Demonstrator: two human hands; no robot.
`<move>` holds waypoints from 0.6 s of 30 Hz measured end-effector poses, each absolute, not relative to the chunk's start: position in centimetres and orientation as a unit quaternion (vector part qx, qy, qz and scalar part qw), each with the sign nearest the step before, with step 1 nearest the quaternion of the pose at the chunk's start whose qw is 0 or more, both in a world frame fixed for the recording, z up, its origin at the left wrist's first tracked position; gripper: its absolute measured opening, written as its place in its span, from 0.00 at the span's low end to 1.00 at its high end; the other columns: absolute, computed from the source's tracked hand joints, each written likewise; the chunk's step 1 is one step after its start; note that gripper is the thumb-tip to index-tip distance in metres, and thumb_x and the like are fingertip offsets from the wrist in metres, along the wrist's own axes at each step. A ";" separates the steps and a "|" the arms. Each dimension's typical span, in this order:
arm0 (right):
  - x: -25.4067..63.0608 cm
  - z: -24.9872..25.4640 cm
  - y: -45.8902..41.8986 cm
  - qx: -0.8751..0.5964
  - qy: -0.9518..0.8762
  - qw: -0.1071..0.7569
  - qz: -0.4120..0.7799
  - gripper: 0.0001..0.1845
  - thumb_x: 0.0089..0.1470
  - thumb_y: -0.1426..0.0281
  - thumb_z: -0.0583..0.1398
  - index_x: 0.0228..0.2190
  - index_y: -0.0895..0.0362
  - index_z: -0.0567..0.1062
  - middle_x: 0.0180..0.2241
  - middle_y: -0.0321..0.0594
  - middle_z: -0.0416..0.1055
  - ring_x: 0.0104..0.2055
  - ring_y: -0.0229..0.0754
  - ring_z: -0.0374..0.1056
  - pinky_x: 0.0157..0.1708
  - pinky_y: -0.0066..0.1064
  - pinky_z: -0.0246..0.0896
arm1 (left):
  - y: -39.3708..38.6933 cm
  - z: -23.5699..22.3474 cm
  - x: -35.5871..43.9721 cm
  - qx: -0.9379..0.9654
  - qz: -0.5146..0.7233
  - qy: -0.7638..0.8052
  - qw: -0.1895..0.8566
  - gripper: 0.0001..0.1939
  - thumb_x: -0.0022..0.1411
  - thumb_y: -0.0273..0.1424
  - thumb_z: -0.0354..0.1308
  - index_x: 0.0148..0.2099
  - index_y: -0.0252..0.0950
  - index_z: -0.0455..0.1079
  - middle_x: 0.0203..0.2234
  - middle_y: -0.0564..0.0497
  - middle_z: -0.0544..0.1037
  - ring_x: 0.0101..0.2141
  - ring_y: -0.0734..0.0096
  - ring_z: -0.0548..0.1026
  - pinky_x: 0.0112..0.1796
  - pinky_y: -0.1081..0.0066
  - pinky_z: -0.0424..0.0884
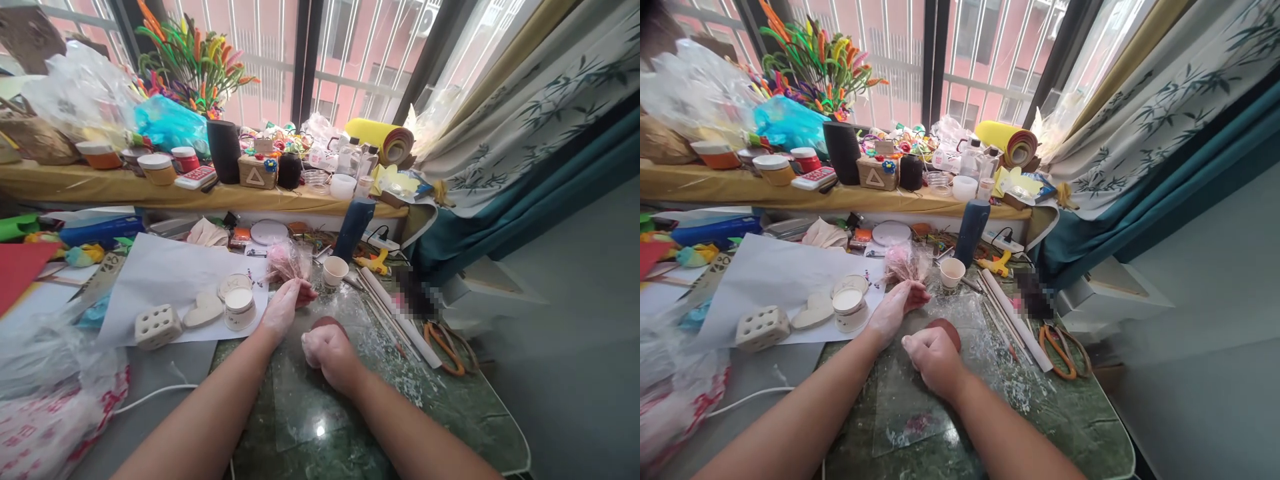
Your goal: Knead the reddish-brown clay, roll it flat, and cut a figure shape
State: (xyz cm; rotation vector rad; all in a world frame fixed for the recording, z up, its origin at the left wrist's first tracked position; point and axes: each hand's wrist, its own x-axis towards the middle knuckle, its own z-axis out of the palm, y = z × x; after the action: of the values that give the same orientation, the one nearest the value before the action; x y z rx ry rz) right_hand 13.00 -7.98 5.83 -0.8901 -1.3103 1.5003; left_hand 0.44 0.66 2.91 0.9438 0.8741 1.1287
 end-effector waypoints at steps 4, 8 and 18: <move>12.5 4.9 -9.5 -0.358 -0.605 0.419 0.574 0.33 0.58 0.51 0.59 0.11 0.53 0.53 0.14 0.29 0.46 0.19 0.32 0.42 0.22 0.32 0.36 | 0.4 3.2 0.5 0.427 0.498 0.389 0.647 0.24 0.57 0.53 0.63 0.39 0.36 0.73 0.31 0.47 0.82 0.36 0.62 0.80 0.43 0.65 0.73; 12.8 6.2 -8.9 -0.357 -0.568 0.425 0.607 0.31 0.55 0.53 0.61 0.11 0.54 0.55 0.13 0.28 0.48 0.18 0.31 0.43 0.20 0.30 0.37 | 0.3 3.2 0.4 0.430 0.496 0.394 0.643 0.24 0.57 0.53 0.62 0.38 0.35 0.73 0.30 0.47 0.82 0.35 0.63 0.80 0.42 0.65 0.73; 14.0 7.0 -3.5 -0.352 -0.383 0.511 0.684 0.26 0.50 0.57 0.62 0.13 0.52 0.55 0.10 0.23 0.45 0.14 0.29 0.36 0.14 0.27 0.32 | 0.2 3.3 0.5 0.437 0.499 0.388 0.640 0.21 0.58 0.51 0.62 0.38 0.36 0.73 0.31 0.48 0.81 0.35 0.64 0.80 0.43 0.65 0.73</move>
State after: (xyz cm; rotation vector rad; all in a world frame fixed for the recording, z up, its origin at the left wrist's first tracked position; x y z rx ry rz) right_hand 14.01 -3.50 7.04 -0.8461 -0.9219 1.6468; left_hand 0.55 0.25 3.32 0.9962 0.8840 1.1388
